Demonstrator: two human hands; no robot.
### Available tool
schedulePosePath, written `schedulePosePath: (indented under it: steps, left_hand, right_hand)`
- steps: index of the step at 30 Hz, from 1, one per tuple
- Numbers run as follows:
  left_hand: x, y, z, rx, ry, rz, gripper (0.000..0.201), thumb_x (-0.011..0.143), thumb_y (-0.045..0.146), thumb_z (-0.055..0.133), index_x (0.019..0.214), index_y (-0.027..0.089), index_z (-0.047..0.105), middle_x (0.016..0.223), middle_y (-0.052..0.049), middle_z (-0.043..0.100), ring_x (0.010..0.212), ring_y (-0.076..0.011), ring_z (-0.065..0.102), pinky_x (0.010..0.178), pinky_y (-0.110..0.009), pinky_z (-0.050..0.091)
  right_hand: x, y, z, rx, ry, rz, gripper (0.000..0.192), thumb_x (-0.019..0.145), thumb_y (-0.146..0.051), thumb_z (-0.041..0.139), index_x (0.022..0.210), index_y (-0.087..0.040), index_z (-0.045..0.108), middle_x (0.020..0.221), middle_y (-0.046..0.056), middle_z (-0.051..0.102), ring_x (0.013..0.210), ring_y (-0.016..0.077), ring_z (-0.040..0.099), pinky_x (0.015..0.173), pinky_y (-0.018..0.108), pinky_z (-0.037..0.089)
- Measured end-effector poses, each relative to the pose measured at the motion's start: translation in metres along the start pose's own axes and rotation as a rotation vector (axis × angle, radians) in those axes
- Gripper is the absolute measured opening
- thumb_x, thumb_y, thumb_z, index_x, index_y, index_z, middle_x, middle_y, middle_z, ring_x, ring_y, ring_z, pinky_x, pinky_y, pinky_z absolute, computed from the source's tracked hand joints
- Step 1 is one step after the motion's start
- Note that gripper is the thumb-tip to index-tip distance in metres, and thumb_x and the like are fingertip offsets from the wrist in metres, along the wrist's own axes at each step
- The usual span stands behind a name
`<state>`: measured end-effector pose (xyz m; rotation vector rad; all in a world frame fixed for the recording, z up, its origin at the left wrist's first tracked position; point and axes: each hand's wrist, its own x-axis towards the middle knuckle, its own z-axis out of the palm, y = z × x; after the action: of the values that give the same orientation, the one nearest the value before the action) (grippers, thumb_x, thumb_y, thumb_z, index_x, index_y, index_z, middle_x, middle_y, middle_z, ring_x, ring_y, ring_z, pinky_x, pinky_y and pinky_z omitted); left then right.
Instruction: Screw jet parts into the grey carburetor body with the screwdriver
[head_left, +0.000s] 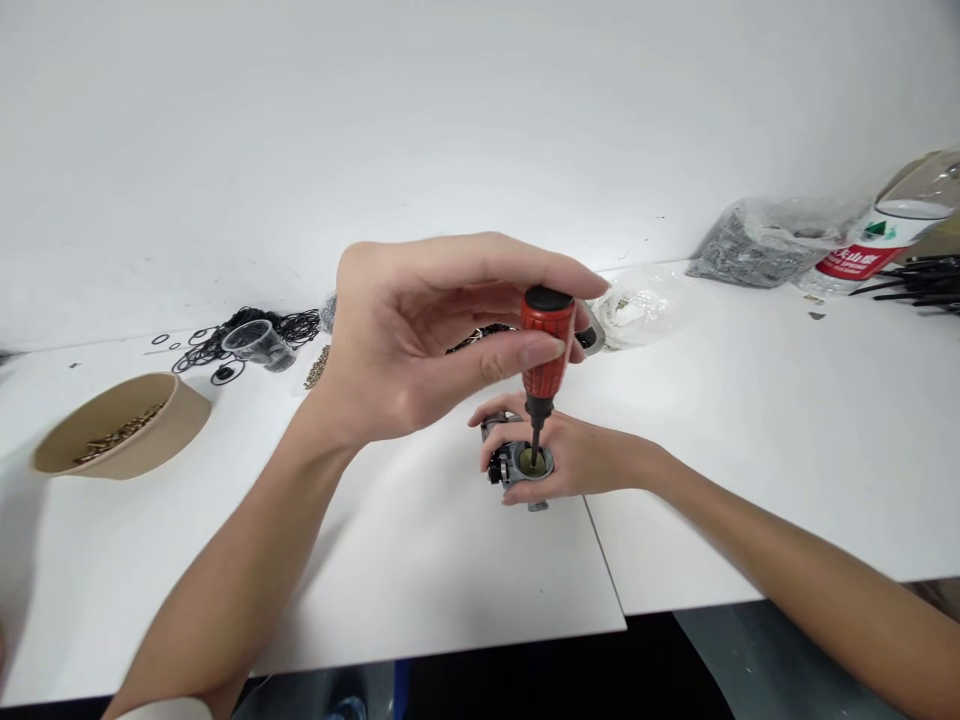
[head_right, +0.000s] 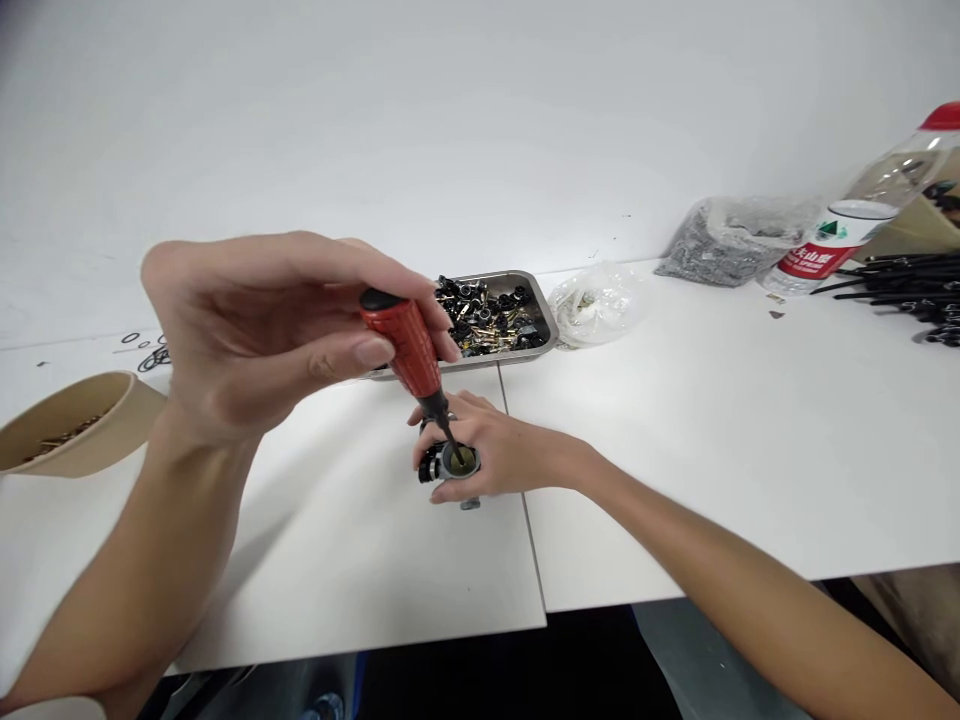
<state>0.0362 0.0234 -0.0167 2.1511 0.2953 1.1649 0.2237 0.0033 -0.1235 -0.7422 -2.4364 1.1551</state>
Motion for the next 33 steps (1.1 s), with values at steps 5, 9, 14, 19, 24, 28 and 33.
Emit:
schedulePosePath:
  steps: [5, 9, 14, 19, 24, 28, 33]
  left_hand:
    - [0.002, -0.001, 0.004, 0.027, 0.008, 0.124, 0.036, 0.068, 0.022, 0.085, 0.103, 0.027, 0.075, 0.093, 0.001, 0.07, 0.073, -0.0195, 0.073, 0.06, -0.032, 0.066]
    - [0.0, -0.004, 0.006, 0.004, 0.106, 0.022, 0.034, 0.072, 0.02, 0.082, 0.105, 0.028, 0.076, 0.078, 0.0, 0.071, 0.067, -0.0227, 0.073, 0.06, -0.037, 0.066]
    - [-0.004, 0.001, 0.004, -0.029, -0.009, -0.005, 0.04, 0.079, 0.023, 0.077, 0.118, 0.029, 0.071, 0.085, -0.001, 0.074, 0.082, -0.0289, 0.075, 0.064, -0.043, 0.068]
    - [-0.004, 0.01, 0.007, -0.01, -0.045, -0.003, 0.028, 0.088, 0.018, 0.065, 0.113, 0.028, 0.072, 0.103, 0.0, 0.074, 0.09, -0.0254, 0.074, 0.07, -0.038, 0.068]
    - [0.0, 0.008, 0.01, 0.03, -0.001, 0.037, 0.024, 0.079, 0.02, 0.076, 0.103, 0.024, 0.074, 0.1, -0.002, 0.073, 0.084, -0.02, 0.073, 0.066, -0.028, 0.065]
    - [0.001, 0.001, 0.009, 0.035, 0.051, 0.045, 0.028, 0.073, 0.023, 0.082, 0.1, 0.028, 0.074, 0.089, 0.0, 0.073, 0.074, -0.0203, 0.073, 0.059, -0.03, 0.063]
    - [0.001, 0.004, 0.005, 0.026, 0.04, 0.009, 0.033, 0.073, 0.02, 0.082, 0.104, 0.03, 0.075, 0.088, -0.002, 0.071, 0.072, -0.0214, 0.072, 0.059, -0.032, 0.064]
  right_hand:
    - [-0.001, -0.002, -0.001, 0.002, -0.013, 0.02, 0.03, 0.083, -0.038, 0.074, 0.11, -0.027, 0.067, 0.14, 0.005, 0.044, 0.129, 0.0247, 0.043, 0.114, 0.045, 0.036]
    - [-0.001, -0.002, -0.001, 0.015, -0.004, 0.024, 0.03, 0.083, -0.037, 0.074, 0.11, -0.027, 0.067, 0.143, 0.005, 0.041, 0.128, 0.0248, 0.044, 0.112, 0.045, 0.038]
    - [-0.001, -0.003, -0.001, 0.005, -0.011, 0.023, 0.03, 0.083, -0.036, 0.074, 0.11, -0.027, 0.066, 0.141, 0.005, 0.043, 0.13, 0.0251, 0.042, 0.112, 0.046, 0.038]
    - [0.0, -0.003, -0.002, -0.022, 0.002, 0.009, 0.031, 0.082, -0.036, 0.075, 0.11, -0.027, 0.067, 0.138, 0.005, 0.044, 0.132, 0.0256, 0.04, 0.112, 0.045, 0.038]
    - [0.0, -0.006, -0.002, -0.026, -0.009, 0.04, 0.029, 0.083, -0.035, 0.074, 0.109, -0.026, 0.066, 0.136, 0.006, 0.046, 0.128, 0.026, 0.044, 0.11, 0.045, 0.04]
    - [-0.001, -0.006, -0.002, -0.013, -0.006, 0.044, 0.028, 0.083, -0.035, 0.074, 0.109, -0.027, 0.066, 0.137, 0.005, 0.046, 0.128, 0.0257, 0.044, 0.11, 0.045, 0.04]
    - [-0.001, -0.003, -0.001, -0.011, 0.008, 0.006, 0.028, 0.083, -0.032, 0.074, 0.11, -0.027, 0.066, 0.14, 0.004, 0.043, 0.131, 0.0242, 0.042, 0.112, 0.043, 0.038]
